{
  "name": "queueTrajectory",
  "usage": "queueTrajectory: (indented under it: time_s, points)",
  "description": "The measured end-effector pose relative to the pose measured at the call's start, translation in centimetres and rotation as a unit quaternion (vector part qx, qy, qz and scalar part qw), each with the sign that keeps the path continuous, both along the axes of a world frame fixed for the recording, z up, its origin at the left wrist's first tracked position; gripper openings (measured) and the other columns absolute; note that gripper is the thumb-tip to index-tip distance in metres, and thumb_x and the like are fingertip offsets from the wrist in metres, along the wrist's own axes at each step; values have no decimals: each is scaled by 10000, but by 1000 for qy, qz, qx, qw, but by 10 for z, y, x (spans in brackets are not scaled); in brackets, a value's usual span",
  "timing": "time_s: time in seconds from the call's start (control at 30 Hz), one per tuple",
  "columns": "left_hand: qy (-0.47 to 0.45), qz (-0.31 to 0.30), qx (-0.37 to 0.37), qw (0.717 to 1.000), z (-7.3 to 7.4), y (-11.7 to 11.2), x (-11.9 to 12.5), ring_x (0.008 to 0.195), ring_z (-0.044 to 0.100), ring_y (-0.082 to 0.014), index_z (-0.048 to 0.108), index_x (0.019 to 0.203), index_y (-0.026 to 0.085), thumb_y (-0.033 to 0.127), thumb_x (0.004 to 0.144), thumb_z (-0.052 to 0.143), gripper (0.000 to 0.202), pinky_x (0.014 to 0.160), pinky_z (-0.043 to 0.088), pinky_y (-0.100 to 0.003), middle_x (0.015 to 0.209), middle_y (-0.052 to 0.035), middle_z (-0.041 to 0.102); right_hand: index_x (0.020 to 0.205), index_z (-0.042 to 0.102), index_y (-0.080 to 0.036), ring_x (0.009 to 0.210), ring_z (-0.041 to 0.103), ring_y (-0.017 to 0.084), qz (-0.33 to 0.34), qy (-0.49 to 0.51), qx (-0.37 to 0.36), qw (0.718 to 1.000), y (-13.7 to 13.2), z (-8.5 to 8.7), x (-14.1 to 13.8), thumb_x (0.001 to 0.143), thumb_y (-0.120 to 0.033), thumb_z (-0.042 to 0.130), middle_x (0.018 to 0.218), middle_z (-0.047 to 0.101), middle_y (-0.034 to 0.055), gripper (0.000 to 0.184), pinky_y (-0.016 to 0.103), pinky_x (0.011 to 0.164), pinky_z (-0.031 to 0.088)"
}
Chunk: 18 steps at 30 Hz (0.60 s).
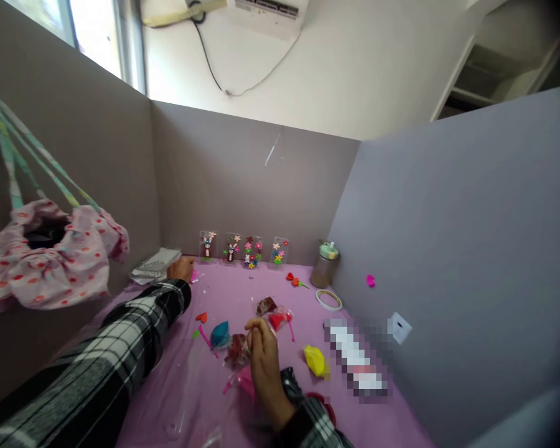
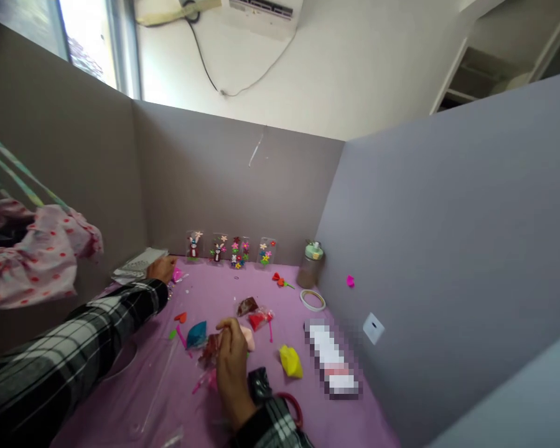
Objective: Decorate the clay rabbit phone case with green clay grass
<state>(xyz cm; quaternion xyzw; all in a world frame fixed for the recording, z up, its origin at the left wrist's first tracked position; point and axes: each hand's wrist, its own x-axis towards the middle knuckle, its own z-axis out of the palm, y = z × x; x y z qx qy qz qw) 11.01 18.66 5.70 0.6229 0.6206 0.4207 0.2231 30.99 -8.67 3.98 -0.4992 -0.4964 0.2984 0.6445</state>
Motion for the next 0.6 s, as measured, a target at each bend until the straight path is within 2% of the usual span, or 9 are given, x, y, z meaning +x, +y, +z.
queueTrajectory:
  time_s: [0.13,0.23,0.37,0.5,0.6]
  points:
    - [89,-8,-26,996,0,-14,3,1090,674,-259,622,1263,188,334,953,675,347,885,588,-440,1260,-85,657,621,391,-243,568,405,139,-12,-23,20,999,3,-1,7,815,-236,360,584,397,-45,197,267,562,313]
    - [145,-7,-34,989,4,-20,-1,1099,669,-265,620,1269,182,339,958,667,352,900,584,-456,1273,-88,653,600,361,-241,579,372,136,-13,-41,33,999,5,-4,10,764,-221,365,576,367,-52,166,274,579,289]
    - [200,-20,-31,979,15,-30,-7,1098,669,-266,619,1270,177,339,961,663,353,904,582,-462,1278,-89,651,597,347,-239,555,338,127,8,-57,39,998,7,-9,11,798,-232,368,564,338,-62,203,267,557,265]
    - [230,-75,-10,970,27,-49,-11,1081,673,-256,617,1271,172,337,965,658,350,902,583,-463,1279,-95,651,612,416,-215,544,376,113,11,-73,40,996,12,-16,12,941,-314,475,576,368,-69,349,245,555,311]
    - [251,-143,19,957,37,-70,-8,1065,678,-248,630,1245,164,329,973,647,319,908,577,-452,1266,-88,658,777,573,-166,565,491,102,11,-84,38,996,13,-21,11,999,-433,578,676,519,-51,347,242,567,434]
